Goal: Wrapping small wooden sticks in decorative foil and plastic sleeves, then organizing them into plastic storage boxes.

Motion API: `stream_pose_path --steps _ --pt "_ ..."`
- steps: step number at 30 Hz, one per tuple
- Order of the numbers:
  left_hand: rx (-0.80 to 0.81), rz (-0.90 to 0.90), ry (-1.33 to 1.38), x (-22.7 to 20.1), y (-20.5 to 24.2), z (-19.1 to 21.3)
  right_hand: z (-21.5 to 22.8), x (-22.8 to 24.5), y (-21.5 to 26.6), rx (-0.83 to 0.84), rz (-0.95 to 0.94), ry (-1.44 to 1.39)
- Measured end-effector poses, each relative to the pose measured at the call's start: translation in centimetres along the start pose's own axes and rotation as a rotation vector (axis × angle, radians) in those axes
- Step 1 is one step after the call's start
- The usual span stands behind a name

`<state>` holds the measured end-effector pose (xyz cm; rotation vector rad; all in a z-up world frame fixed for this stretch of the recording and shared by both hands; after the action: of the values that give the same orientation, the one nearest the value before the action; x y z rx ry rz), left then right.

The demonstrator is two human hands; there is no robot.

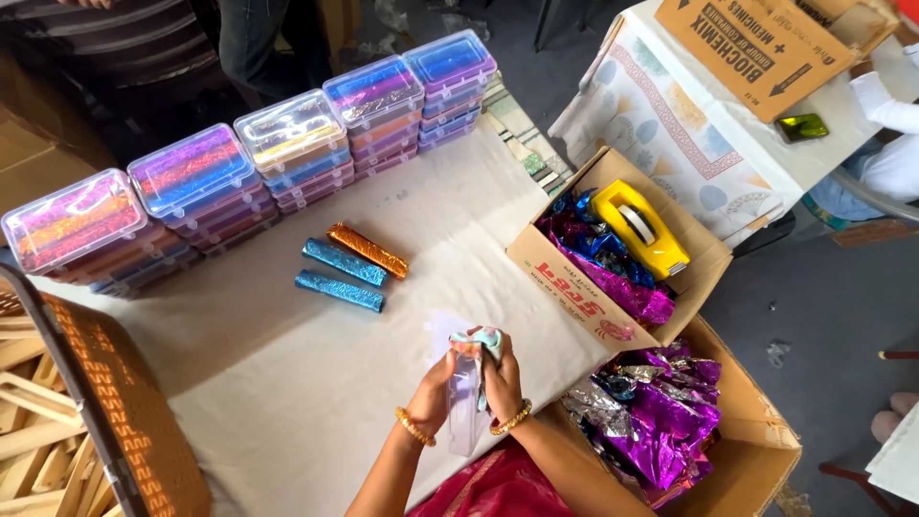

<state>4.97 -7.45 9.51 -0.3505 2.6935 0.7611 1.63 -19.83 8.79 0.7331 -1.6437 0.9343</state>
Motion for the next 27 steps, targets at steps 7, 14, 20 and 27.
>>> stream_pose_path --steps 7,14,20,27 --pt "0.043 -0.214 -0.447 0.1 -0.1 -0.1 2.6 -3.1 -3.1 -0.084 0.022 -0.175" --pt "-0.088 -0.058 -0.378 0.2 -0.6 1.2 -1.2 2.7 -1.9 0.04 0.081 0.084" --pt "-0.096 -0.226 -0.311 1.3 -0.6 2.5 -2.1 6.3 -2.2 0.171 0.574 0.268" --pt "0.014 -0.239 -0.447 1.6 -0.4 3.8 1.7 -1.1 -2.9 -0.08 0.157 0.109"
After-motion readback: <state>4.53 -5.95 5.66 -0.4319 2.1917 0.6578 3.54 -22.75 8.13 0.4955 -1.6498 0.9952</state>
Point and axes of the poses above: each hand's wrist, its own y-axis away from the middle knuckle, its own z-axis out of the back of the hand, x = y × z, the point moved 5 cm from there along -y, towards the middle knuckle, and after that the axes turned 13 degrees about z, right-handed, at the moved point
